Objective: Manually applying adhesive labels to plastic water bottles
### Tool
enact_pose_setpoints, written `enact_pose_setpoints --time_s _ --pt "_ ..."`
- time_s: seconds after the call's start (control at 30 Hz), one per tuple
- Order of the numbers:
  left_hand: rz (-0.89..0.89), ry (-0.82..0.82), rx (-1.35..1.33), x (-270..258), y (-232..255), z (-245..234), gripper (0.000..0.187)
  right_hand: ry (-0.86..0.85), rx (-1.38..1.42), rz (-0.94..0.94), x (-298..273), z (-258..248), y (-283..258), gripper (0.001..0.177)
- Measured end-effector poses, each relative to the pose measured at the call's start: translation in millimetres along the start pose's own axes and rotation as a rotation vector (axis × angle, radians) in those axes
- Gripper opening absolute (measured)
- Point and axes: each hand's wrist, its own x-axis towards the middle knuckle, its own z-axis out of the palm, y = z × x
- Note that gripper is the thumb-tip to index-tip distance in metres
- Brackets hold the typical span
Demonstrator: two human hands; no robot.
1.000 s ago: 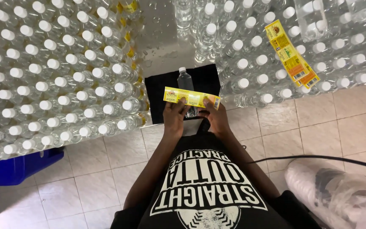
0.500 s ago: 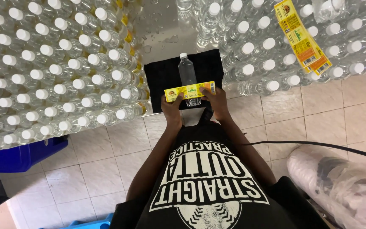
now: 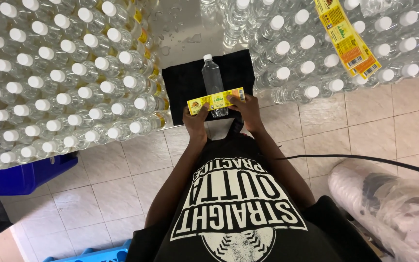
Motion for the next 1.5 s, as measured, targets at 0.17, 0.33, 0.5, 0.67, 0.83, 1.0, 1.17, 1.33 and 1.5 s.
enact_pose_setpoints --time_s 0.17,0.33,0.5,0.67,0.83,1.0,1.17,1.33,1.5 --pt "-0.014 -0.003 -0.013 1 -2 -1 0.051 -0.003 -0.024 0.011 2 0 1 0.044" --pt "-0.015 -0.005 -0.02 4 -3 -1 0.051 -0.01 -0.017 0.004 0 0 -1 0.042" --pt "-0.024 -0.004 -0.025 9 -7 -2 0.053 -0.015 -0.027 -0.008 -1 0 -2 0.042" --pt "-0.021 -0.007 -0.033 9 -8 -2 0.054 -0.018 -0.011 -0.011 0 0 -1 0.043" --pt "-0.016 -0.007 -0.022 10 -9 -3 0.054 -0.007 -0.01 -0.004 1 1 -1 0.044" --pt "0.021 0.021 0.051 3 -6 1 0.055 0.006 -0.037 0.004 3 1 6 0.042" --pt "0.084 0.05 0.122 12 -19 3 0.054 0.042 -0.104 -0.013 5 4 11 0.036" --pt "0.087 0.038 0.089 13 -23 6 0.054 0.075 -0.191 -0.017 6 8 21 0.04" --pt "0.053 0.019 0.041 10 -19 5 0.059 0.048 -0.261 0.02 -12 15 4 0.055"
